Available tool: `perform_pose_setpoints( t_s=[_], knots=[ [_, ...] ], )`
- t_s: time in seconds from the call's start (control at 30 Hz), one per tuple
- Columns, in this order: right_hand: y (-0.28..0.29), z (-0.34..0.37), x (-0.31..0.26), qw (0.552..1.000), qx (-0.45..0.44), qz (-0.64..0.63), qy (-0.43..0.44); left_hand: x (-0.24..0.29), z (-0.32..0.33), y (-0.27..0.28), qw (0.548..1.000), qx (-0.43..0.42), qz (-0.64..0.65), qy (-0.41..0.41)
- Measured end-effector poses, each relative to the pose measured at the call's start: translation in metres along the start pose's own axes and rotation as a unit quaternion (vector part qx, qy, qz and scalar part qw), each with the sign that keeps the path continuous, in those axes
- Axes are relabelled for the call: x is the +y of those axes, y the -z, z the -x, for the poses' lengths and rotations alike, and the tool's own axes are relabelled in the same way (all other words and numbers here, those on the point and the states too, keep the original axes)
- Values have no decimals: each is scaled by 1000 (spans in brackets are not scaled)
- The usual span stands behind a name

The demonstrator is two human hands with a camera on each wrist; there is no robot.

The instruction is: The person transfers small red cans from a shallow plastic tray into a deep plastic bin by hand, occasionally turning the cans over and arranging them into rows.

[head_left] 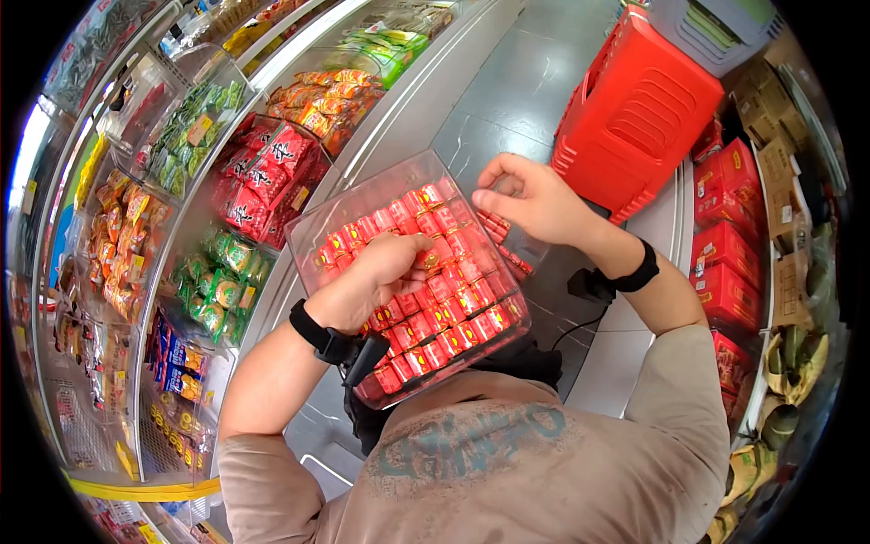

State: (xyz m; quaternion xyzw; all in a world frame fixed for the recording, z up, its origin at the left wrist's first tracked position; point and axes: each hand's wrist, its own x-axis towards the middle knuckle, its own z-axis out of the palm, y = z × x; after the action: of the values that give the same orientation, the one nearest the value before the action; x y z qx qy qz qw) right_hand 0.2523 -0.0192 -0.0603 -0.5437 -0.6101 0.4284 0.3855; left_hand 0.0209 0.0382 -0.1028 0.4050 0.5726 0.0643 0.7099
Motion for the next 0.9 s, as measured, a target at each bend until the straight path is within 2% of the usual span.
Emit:
perform_pose_setpoints(
  t_s=[0.07,0.2,0.47,0.57,0.67,0.77,0.8,0.9],
  knots=[
    [9,1,2,1000,-3,-24,-19,2,0,-1,1000,-8,7,-8],
    [16,1,15,997,43,-63,12,27,26,-7,999,24,5,-44],
    [21,5,27,993,34,-113,-9,-14,8,0,998,57,-28,12],
    [23,8,35,991,31,-127,-9,-39,-20,0,986,141,-85,9],
    [30,11,42,992,32,-125,-17,-33,-18,-14,984,146,-89,47],
    [41,17,56,989,46,-138,-37,-35,-24,-14,974,186,-115,53],
    [44,18,62,987,50,-148,-44,-37,-28,-9,980,161,-102,51],
    [51,19,89,984,94,-142,-52,-44,-31,-8,981,164,-101,12]
  ],
)
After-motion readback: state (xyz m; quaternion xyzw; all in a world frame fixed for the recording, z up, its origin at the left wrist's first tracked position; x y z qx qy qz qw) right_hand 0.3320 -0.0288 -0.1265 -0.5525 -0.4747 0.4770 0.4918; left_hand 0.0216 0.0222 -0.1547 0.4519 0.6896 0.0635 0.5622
